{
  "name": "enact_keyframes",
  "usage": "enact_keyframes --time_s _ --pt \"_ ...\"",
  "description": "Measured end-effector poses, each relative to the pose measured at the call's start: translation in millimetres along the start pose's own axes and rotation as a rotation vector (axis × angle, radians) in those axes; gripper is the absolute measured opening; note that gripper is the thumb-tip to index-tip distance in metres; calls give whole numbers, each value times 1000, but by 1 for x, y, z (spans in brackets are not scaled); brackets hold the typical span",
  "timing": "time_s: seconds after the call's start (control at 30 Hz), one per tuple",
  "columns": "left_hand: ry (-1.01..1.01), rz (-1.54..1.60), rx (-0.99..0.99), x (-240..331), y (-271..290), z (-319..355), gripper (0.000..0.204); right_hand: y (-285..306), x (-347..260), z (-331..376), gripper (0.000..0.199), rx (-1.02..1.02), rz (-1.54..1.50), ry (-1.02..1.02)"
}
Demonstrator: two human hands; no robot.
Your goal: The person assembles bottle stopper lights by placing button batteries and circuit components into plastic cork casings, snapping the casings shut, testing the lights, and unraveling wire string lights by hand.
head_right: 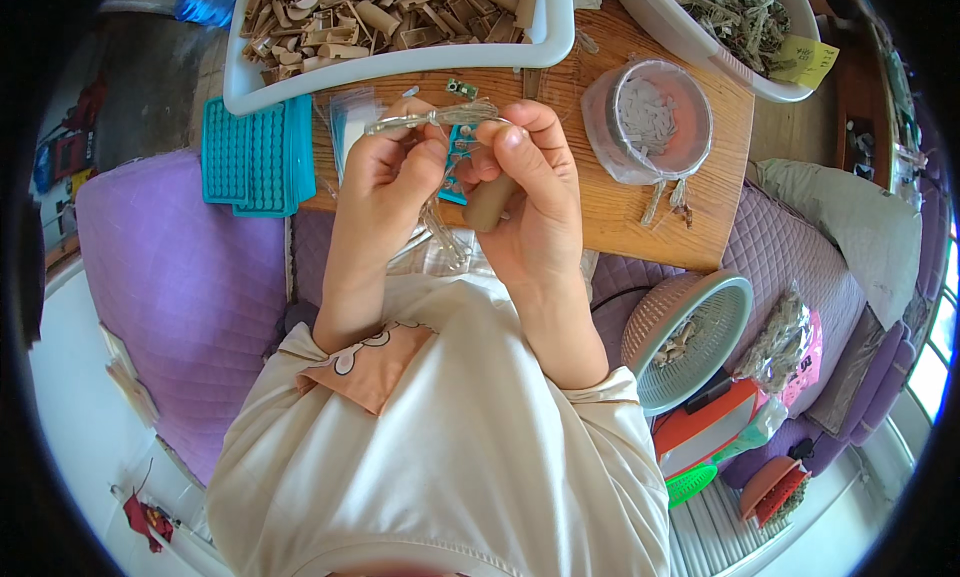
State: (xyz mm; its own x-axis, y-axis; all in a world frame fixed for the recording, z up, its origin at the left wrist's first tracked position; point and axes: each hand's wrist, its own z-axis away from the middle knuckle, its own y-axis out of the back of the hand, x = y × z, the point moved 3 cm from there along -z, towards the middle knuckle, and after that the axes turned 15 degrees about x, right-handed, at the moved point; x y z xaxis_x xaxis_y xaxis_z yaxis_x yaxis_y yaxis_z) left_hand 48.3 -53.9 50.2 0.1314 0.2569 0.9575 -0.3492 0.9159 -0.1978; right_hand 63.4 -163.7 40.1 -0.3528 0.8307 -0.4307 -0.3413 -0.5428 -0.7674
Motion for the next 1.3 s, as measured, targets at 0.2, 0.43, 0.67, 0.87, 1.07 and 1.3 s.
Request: enact_keyframes --time_s 0.2,0.43,0.67,0.87,1.07,1.3 --pt "-7 4 -69 1 0 -1 8 8 1 -2 16 -27 -153 -187" --pt "83 86 -113 -7 0 0 29 12 -12 -8 16 1 75 90" --pt "51 -204 -212 -9 1 -2 33 15 -15 -12 9 67 242 276" --pt "256 243 -169 -19 -1 -6 23 16 -14 -23 8 149 247 404" --pt "323 212 -216 -28 -6 -7 26 12 -14 -29 13 196 261 464" --pt "343 300 -265 -24 -4 -7 26 17 -15 -36 12 189 217 470"
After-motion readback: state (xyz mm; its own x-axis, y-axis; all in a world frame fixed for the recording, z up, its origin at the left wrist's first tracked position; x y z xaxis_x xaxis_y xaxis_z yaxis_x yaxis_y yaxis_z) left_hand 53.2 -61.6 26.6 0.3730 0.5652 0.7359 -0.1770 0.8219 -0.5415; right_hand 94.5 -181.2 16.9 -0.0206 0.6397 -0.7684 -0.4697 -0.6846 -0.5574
